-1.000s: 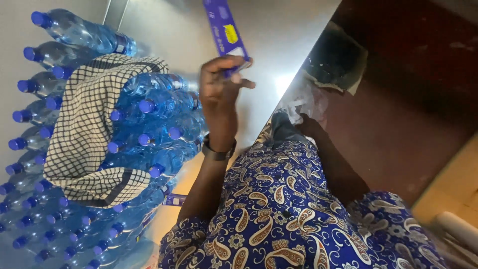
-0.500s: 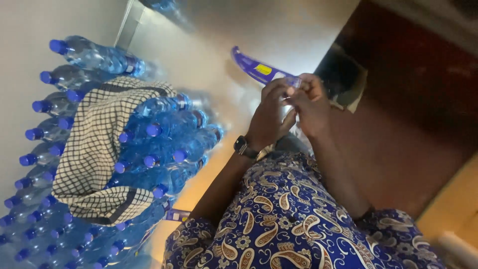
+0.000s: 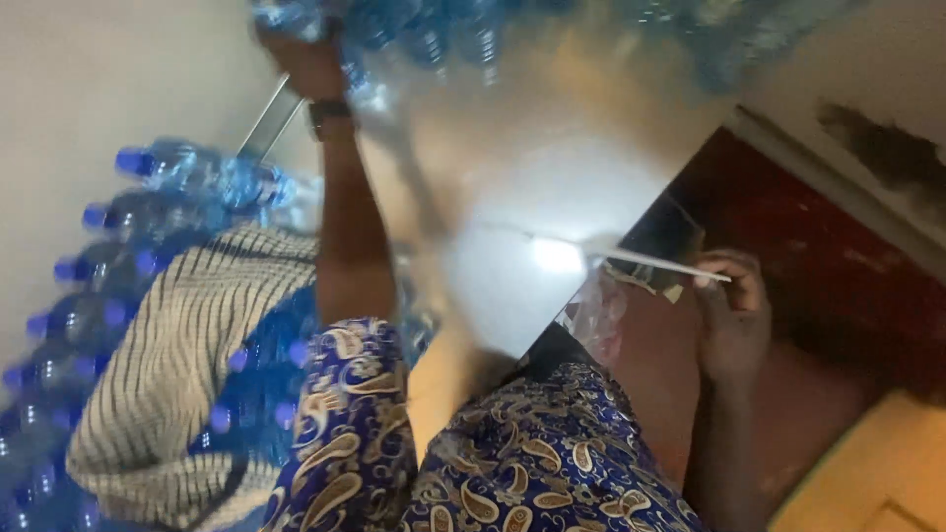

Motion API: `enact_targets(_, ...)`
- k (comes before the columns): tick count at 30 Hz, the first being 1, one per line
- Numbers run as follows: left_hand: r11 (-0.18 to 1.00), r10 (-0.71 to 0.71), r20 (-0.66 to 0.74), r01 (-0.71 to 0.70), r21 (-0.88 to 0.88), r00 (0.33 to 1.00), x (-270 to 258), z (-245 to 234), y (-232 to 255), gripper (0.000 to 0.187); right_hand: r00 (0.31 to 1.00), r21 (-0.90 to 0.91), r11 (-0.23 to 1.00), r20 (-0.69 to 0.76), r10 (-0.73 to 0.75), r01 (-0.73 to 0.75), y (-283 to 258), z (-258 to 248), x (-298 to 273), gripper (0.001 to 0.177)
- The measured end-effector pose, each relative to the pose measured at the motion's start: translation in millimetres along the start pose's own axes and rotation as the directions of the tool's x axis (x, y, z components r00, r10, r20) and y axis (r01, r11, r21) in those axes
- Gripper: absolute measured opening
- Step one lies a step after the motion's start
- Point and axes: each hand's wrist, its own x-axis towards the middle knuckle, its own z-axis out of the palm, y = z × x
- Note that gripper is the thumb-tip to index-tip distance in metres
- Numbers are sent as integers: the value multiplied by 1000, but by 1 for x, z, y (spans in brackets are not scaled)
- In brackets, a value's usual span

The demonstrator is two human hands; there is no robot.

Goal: The person is manually applying plastic labels to clear water bottles, picking them up from a stack and placing them back after labeling.

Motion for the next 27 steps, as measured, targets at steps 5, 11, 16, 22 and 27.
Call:
enact_targets(5,871,-27,118,81,-485,993,3,-87,29,75,959,176,948,-50,279,-266,53,-3,-19,16)
enact_targets(11,767,-98,132,159,-622,986,-134,-146,31,126,929,229,901,120,350,-369,20,52,-3,15)
enact_targets(16,765,-221,632,534,-359,743,-228,-201,30,92,942,311,890,151,300,-333,2,78,5,19)
enact_targets(22,957,-73,848,276,-89,525,-318,-208,33,87,894,611,663,201,399,-433,87,130,8,17)
enact_targets(27,858,406,605,-59,-509,685,-346,-296,64,32,871,607,635,237,430,-478,114,165,-26,14)
